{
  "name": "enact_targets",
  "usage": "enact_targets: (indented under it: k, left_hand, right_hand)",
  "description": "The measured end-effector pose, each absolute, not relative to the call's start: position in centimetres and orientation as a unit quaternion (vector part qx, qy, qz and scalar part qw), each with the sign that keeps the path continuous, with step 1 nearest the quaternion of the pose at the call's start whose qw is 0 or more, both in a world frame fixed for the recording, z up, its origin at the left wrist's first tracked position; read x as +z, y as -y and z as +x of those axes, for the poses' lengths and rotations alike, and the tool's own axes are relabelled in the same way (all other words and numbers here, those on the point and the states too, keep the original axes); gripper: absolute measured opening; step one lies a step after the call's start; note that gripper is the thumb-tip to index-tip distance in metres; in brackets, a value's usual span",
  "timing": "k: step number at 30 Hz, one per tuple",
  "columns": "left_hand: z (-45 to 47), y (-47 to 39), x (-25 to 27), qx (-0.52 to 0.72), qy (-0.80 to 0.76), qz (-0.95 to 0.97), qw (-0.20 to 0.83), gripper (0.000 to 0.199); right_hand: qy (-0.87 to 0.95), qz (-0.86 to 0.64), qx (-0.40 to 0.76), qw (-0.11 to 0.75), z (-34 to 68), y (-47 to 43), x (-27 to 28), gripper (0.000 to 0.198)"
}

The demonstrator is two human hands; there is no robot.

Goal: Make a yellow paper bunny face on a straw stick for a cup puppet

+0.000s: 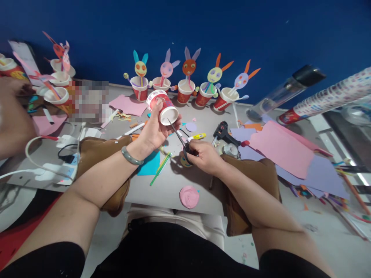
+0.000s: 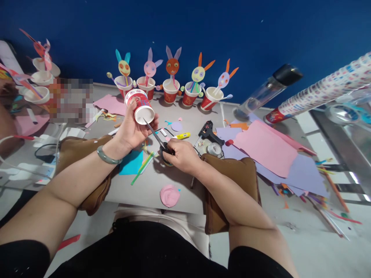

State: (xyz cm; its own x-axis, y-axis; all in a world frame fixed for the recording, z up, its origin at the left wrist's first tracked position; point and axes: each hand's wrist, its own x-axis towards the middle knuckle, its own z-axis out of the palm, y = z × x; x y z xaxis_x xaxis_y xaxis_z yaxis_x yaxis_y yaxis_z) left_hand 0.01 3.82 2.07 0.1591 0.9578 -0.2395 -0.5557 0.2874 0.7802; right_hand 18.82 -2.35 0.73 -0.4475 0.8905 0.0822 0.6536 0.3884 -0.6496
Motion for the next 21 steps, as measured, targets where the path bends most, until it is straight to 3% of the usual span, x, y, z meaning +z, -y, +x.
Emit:
enact_targets:
  k: [17, 21]
  left_hand:
    - [-0.05, -3.85, 1.71, 0.547, -0.358, 0.289, 0.700, 0.056]
    - [0.10, -3.66, 1.67, 0.564, -0.350, 0.304, 0.683, 0.053]
  right_hand:
    - [0.774, -0.463, 0.353, 0.251, 18.73, 2.35, 0.91, 0.047]
    - [0.741, -0.467, 0.415, 0.247, 18.67, 2.49, 1.22, 0.054]
